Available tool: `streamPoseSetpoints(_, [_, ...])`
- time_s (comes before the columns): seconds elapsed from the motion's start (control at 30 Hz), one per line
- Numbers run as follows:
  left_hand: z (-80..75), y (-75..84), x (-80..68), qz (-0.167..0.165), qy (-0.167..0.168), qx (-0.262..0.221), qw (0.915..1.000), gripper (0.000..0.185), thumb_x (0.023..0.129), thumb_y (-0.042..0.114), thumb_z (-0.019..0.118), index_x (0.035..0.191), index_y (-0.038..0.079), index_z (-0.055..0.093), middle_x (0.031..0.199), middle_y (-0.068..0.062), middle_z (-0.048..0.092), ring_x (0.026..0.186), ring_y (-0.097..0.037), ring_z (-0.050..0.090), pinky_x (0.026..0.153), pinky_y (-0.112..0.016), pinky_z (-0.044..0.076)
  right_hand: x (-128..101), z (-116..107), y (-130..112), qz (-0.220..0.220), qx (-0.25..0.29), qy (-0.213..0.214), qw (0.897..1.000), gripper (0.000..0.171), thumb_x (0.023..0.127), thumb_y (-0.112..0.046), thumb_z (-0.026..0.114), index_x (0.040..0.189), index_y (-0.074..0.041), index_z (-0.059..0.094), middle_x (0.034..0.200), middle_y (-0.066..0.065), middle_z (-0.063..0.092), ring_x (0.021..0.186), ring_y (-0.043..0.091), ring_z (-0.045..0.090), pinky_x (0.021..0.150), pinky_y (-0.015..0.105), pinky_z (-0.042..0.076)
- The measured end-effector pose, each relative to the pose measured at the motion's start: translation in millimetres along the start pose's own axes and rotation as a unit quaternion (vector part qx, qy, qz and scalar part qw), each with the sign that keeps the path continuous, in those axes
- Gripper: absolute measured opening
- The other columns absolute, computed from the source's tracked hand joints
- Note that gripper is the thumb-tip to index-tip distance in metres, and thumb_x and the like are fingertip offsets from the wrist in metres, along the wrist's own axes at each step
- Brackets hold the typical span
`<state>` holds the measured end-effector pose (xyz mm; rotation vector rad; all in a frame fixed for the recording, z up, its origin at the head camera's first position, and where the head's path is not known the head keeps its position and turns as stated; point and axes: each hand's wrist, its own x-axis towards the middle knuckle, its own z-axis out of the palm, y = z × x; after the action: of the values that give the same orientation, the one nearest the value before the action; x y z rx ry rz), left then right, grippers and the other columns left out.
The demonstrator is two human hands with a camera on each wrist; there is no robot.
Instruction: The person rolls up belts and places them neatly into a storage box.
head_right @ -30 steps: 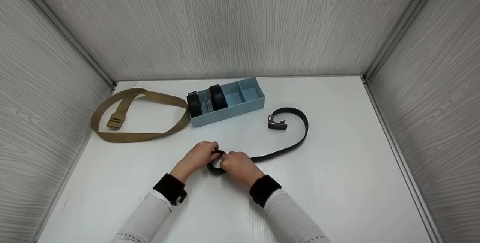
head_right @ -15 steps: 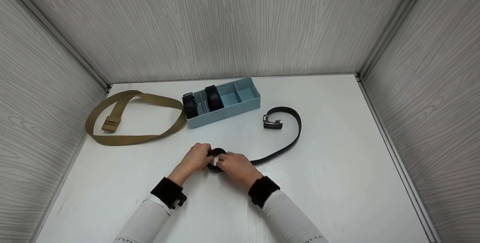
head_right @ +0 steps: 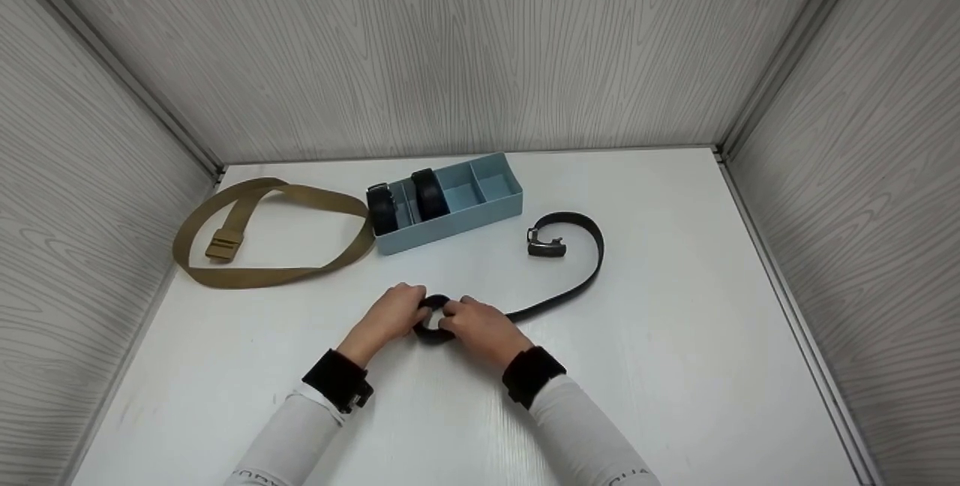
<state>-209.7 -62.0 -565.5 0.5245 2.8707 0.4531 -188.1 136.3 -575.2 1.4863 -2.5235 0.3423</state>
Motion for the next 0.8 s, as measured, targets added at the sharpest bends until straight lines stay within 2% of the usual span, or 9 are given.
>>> streamPoseSetpoints(0.17, [1.3,4.4,-2.8,-0.026,0.032,-0.002,0.9992,0.01,0.09,0.008,0.067,0.085,0.0,0.064,0.08,-0.014,0.064,0.073,-0.026,0.064,0.065,-0.04,0.05,4,2,-3,0.007,-0.007,0.006,1.0,0.016,0.084,0.0,0.072,0.094,-0.011,0.074,0.095,0.004,0.062,0.081,0.021,0.056,0.07,0.028,0.049])
streamPoseSetpoints(0.27, [-1.3,9.7,-3.4,-0.055,0.046,-0.031,0.997,0.012,0.089,0.009,0.068,0.084,-0.001,0.064,0.081,-0.016,0.066,0.074,-0.027,0.066,0.065,-0.04,0.051,4,4,-5,0.023,-0.013,0.019,0.999,0.014,0.083,-0.003,0.073,0.092,-0.013,0.074,0.09,0.005,0.061,0.075,0.022,0.055,0.064,0.031,0.048])
streamPoseSetpoints(0.43, [-6.2,17.7,-1.0,-0.085,0.047,-0.065,0.9931,0.013,0.084,0.006,0.071,0.09,-0.003,0.064,0.087,-0.019,0.067,0.079,-0.029,0.067,0.069,-0.041,0.052,4,8,-8,0.055,-0.02,0.047,0.997,0.013,0.085,-0.006,0.072,0.093,-0.016,0.075,0.086,0.006,0.061,0.07,0.024,0.054,0.06,0.034,0.047])
streamPoseSetpoints(0.53, [-6.4,17.8,1.1,-0.081,0.043,-0.052,0.9944,0.011,0.082,0.003,0.072,0.087,0.0,0.063,0.087,-0.018,0.067,0.08,-0.03,0.066,0.069,-0.042,0.052,3,9,-7,0.05,-0.009,0.044,0.998,0.014,0.085,-0.005,0.071,0.094,-0.015,0.075,0.087,0.005,0.061,0.072,0.023,0.056,0.062,0.033,0.048])
streamPoseSetpoints(0.73, [-3.7,12.5,5.5,-0.047,0.029,-0.034,0.9979,0.009,0.081,0.001,0.07,0.084,0.005,0.062,0.084,-0.011,0.067,0.076,-0.028,0.064,0.067,-0.041,0.05,-5,1,4,0.061,0.092,0.01,0.994,0.026,0.084,0.008,0.068,0.102,-0.01,0.075,0.099,0.002,0.064,0.087,0.019,0.06,0.075,0.032,0.05])
streamPoseSetpoints(0.8, [-2.0,11.9,6.3,-0.042,0.026,-0.029,0.9984,0.009,0.082,0.002,0.069,0.085,0.006,0.062,0.085,-0.01,0.068,0.075,-0.026,0.063,0.067,-0.041,0.05,-6,0,6,0.065,0.107,0.006,0.992,0.027,0.084,0.009,0.069,0.102,-0.01,0.075,0.1,0.003,0.065,0.088,0.018,0.061,0.076,0.033,0.051])
